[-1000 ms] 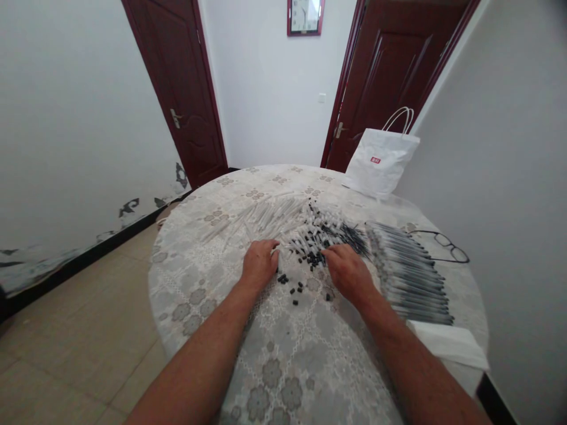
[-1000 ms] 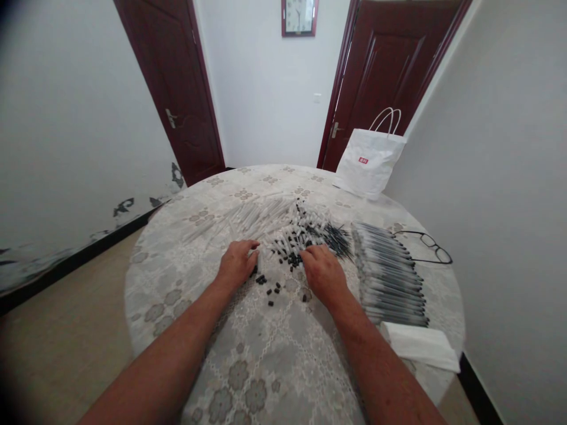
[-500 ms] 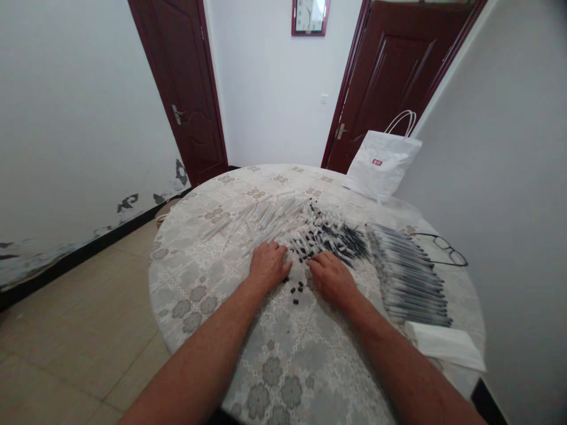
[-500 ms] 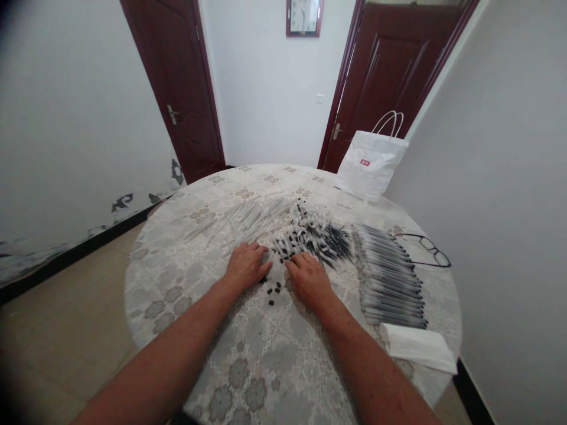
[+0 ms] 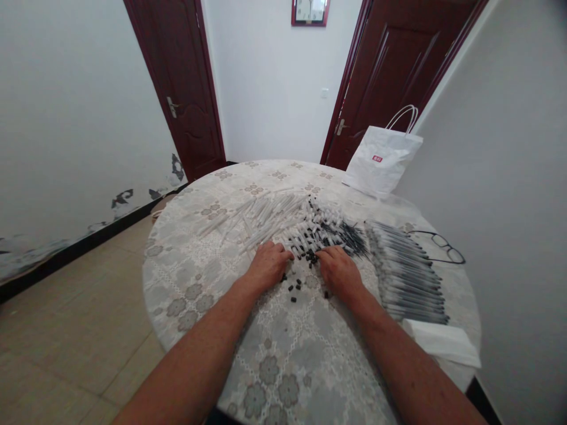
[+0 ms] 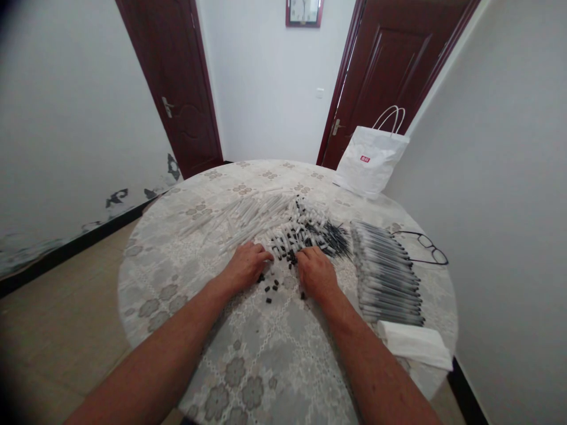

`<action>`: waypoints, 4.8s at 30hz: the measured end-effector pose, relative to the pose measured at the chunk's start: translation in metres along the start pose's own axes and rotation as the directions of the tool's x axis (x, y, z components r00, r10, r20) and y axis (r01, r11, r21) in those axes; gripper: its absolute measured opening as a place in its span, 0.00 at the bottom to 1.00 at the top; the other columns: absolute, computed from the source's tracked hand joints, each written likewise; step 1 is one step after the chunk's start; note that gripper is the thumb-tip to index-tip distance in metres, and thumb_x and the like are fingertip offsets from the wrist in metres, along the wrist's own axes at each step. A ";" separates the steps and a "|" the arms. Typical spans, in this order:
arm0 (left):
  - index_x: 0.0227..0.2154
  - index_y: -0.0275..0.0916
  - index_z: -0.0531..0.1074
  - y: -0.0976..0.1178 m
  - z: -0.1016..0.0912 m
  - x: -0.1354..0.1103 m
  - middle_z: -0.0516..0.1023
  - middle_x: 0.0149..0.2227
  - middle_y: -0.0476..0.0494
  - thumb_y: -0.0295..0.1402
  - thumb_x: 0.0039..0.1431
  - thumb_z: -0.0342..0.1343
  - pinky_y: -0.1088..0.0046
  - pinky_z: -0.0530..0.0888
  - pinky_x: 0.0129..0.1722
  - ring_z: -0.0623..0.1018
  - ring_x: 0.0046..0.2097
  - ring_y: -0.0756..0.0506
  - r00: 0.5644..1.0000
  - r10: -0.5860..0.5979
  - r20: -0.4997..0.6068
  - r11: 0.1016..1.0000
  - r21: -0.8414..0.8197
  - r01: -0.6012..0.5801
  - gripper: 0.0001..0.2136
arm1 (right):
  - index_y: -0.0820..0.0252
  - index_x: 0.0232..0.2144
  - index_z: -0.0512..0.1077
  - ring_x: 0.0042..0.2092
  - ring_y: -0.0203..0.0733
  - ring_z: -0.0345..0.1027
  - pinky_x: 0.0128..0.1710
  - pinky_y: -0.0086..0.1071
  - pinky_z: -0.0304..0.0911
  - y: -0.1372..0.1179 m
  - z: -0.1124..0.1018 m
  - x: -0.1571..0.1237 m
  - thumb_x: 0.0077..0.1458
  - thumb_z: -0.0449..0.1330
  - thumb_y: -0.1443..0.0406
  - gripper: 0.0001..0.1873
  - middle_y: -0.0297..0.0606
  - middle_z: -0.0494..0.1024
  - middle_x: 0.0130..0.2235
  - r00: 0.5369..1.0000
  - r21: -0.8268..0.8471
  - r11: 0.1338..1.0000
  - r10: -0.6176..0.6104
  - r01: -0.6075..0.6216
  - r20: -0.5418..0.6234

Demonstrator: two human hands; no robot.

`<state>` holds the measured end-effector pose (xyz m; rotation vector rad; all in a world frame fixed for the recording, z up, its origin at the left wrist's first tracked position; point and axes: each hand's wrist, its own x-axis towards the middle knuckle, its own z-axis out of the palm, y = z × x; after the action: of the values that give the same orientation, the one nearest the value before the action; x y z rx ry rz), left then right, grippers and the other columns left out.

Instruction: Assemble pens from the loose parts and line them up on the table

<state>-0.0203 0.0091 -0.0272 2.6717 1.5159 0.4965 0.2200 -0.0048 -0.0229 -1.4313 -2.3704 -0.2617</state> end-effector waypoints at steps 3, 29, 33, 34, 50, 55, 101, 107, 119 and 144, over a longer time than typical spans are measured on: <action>0.44 0.50 0.77 0.002 0.000 0.000 0.75 0.39 0.41 0.29 0.61 0.52 0.61 0.61 0.41 0.70 0.44 0.38 1.000 0.012 0.007 0.999 0.040 -0.012 0.13 | 0.60 0.45 0.75 0.49 0.48 0.63 0.50 0.35 0.57 0.011 0.001 -0.001 0.62 0.53 0.71 0.14 0.45 0.76 0.44 0.996 -0.040 0.995 0.092 -0.093 -0.021; 0.44 0.42 0.72 0.017 -0.008 0.003 0.72 0.44 0.38 0.29 0.66 0.47 0.60 0.64 0.45 0.69 0.47 0.38 0.992 0.031 -0.122 0.998 0.067 -0.023 0.09 | 0.57 0.38 0.72 0.45 0.44 0.66 0.41 0.31 0.59 0.000 0.008 -0.002 0.64 0.54 0.59 0.10 0.42 0.71 0.41 0.962 -0.159 0.953 0.269 -0.258 0.050; 0.44 0.40 0.71 0.016 -0.005 0.005 0.75 0.42 0.39 0.34 0.67 0.47 0.61 0.66 0.48 0.71 0.46 0.40 0.982 -0.006 -0.187 0.992 -0.122 -0.017 0.09 | 0.57 0.37 0.71 0.41 0.43 0.68 0.36 0.31 0.58 0.000 0.008 -0.003 0.64 0.55 0.60 0.08 0.42 0.72 0.40 0.953 -0.183 0.938 0.303 -0.294 0.027; 0.44 0.40 0.71 0.017 -0.004 0.006 0.75 0.42 0.39 0.35 0.68 0.47 0.62 0.67 0.48 0.72 0.46 0.40 0.979 -0.016 -0.201 0.982 -0.187 -0.022 0.09 | 0.58 0.36 0.71 0.40 0.42 0.68 0.34 0.31 0.58 0.000 0.008 -0.003 0.64 0.54 0.61 0.08 0.42 0.73 0.40 0.950 -0.182 0.935 0.312 -0.303 0.022; 0.44 0.40 0.69 0.031 -0.008 0.003 0.75 0.43 0.42 0.33 0.68 0.47 0.67 0.70 0.50 0.74 0.47 0.45 0.976 -0.022 -0.217 0.860 -0.502 -0.092 0.09 | 0.57 0.36 0.67 0.19 0.32 0.61 0.17 0.24 0.54 0.005 -0.009 0.003 0.56 0.59 0.56 0.11 0.31 0.77 0.26 0.875 0.970 0.098 0.459 -0.224 0.156; 0.46 0.41 0.69 0.032 -0.008 0.001 0.73 0.43 0.43 0.34 0.68 0.47 0.68 0.70 0.49 0.74 0.46 0.46 0.972 0.012 -0.235 0.858 -0.497 -0.131 0.09 | 0.58 0.36 0.70 0.19 0.31 0.60 0.18 0.25 0.54 0.000 -0.012 0.002 0.56 0.60 0.56 0.11 0.30 0.75 0.24 0.894 0.965 0.121 0.417 -0.232 0.163; 0.44 0.38 0.71 0.033 -0.001 0.002 0.80 0.29 0.47 0.36 0.54 0.63 0.75 0.71 0.29 0.77 0.28 0.48 0.975 -0.131 0.182 0.325 -0.921 0.215 0.16 | 0.58 0.40 0.75 0.25 0.34 0.65 0.23 0.27 0.60 -0.009 -0.002 -0.008 0.61 0.56 0.52 0.17 0.32 0.73 0.26 0.956 0.905 0.311 0.145 -0.290 0.256; 0.47 0.36 0.72 0.033 -0.007 0.003 0.81 0.43 0.36 0.34 0.52 0.67 0.66 0.78 0.42 0.82 0.42 0.43 0.943 -0.124 0.308 -0.222 -0.935 0.276 0.19 | 0.57 0.38 0.69 0.21 0.33 0.61 0.20 0.26 0.56 0.002 0.003 -0.005 0.59 0.57 0.56 0.11 0.28 0.70 0.24 0.923 0.952 0.036 0.258 -0.304 0.285; 0.37 0.34 0.72 0.036 -0.001 0.012 0.81 0.35 0.38 0.35 0.60 0.61 0.68 0.81 0.35 0.83 0.36 0.44 0.875 -0.358 0.326 -0.577 -0.814 0.068 0.09 | 0.55 0.55 0.66 0.30 0.38 0.68 0.28 0.30 0.64 -0.006 -0.004 -0.006 0.65 0.49 0.55 0.21 0.37 0.75 0.36 0.955 0.891 0.403 0.282 -0.208 0.096; 0.40 0.42 0.61 0.043 -0.012 0.009 0.79 0.39 0.43 0.39 0.58 0.62 0.59 0.80 0.38 0.83 0.39 0.40 0.891 -0.395 0.223 -0.447 -0.894 0.025 0.15 | 0.58 0.40 0.73 0.31 0.38 0.69 0.32 0.30 0.63 -0.023 -0.005 -0.002 0.60 0.59 0.56 0.13 0.36 0.78 0.34 0.935 0.817 0.524 0.350 -0.241 0.051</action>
<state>0.0159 -0.0077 -0.0062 0.6949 0.6607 1.2886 0.2015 -0.0193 -0.0183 -1.2237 -1.6689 0.7482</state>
